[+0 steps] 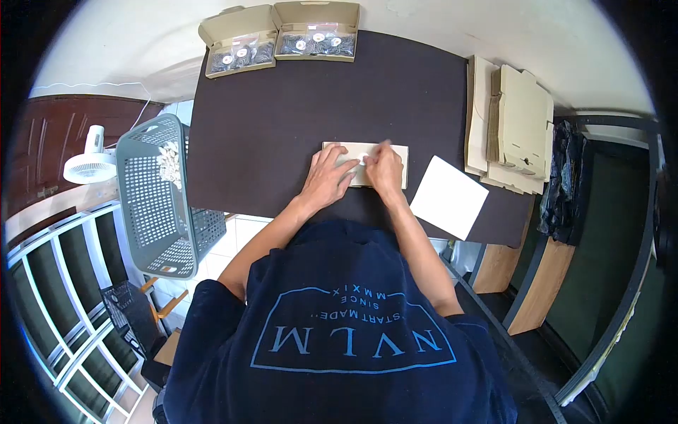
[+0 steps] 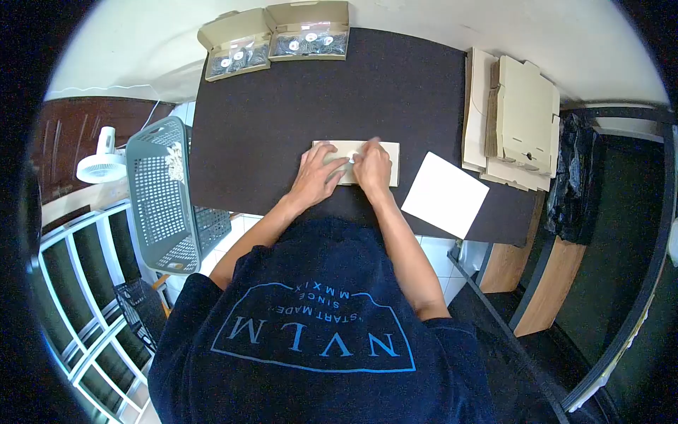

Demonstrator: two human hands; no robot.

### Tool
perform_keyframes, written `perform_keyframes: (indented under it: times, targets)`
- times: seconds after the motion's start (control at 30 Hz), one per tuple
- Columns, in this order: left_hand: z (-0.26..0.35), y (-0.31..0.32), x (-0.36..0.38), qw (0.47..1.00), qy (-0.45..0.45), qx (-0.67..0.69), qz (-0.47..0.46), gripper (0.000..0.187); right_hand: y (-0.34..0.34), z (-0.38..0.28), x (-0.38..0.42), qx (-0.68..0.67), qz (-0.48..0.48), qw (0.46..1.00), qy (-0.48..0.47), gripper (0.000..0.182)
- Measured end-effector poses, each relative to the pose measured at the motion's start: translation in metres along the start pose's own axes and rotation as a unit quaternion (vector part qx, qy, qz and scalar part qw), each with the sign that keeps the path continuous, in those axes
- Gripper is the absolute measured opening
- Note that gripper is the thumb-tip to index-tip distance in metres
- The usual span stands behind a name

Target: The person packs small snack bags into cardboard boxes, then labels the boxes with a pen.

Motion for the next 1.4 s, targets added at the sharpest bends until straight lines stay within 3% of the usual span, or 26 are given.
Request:
perform_keyframes:
  times: [0.1,0.33,0.53,0.8,1.03,1.1,1.4]
  targets:
    - [0.002,-0.002,0.0,1.0,0.004,-0.008,0.01,0.03,-0.008,-0.003,-0.007,-0.013,-0.04,0.997,0.057,0.032]
    - [0.003,-0.001,-0.001,0.999,0.013,-0.031,0.025,0.03,0.003,0.004,-0.023,0.047,-0.107,0.992,0.057,0.039]
    - [0.005,-0.002,-0.002,0.999,0.011,-0.039,0.026,0.029,0.008,0.013,-0.027,-0.007,-0.121,0.991,0.054,0.03]
    - [0.004,-0.001,0.0,0.999,0.007,-0.038,0.027,0.029,-0.003,0.015,-0.017,-0.091,-0.118,0.97,0.192,0.02]
    - [0.004,-0.001,0.002,0.999,0.014,-0.036,0.014,0.032,0.002,0.032,-0.005,-0.084,-0.068,0.98,0.166,0.018]
    - [0.006,0.0,0.005,0.999,0.022,-0.043,0.008,0.033,-0.007,0.018,-0.001,-0.026,-0.012,0.999,0.036,0.021]
    - [0.004,0.0,0.006,0.999,0.023,-0.032,-0.02,0.034,-0.01,0.007,-0.003,0.01,-0.067,0.996,0.064,0.03]
Point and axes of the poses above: each hand's wrist, its own x-axis away from the middle knuckle, its own y-axis out of the palm, z = x × y, the point moved 6 cm from there along -x, towards the middle knuckle, and after that the axes turned 12 degrees about z, right-handed, at the moved point
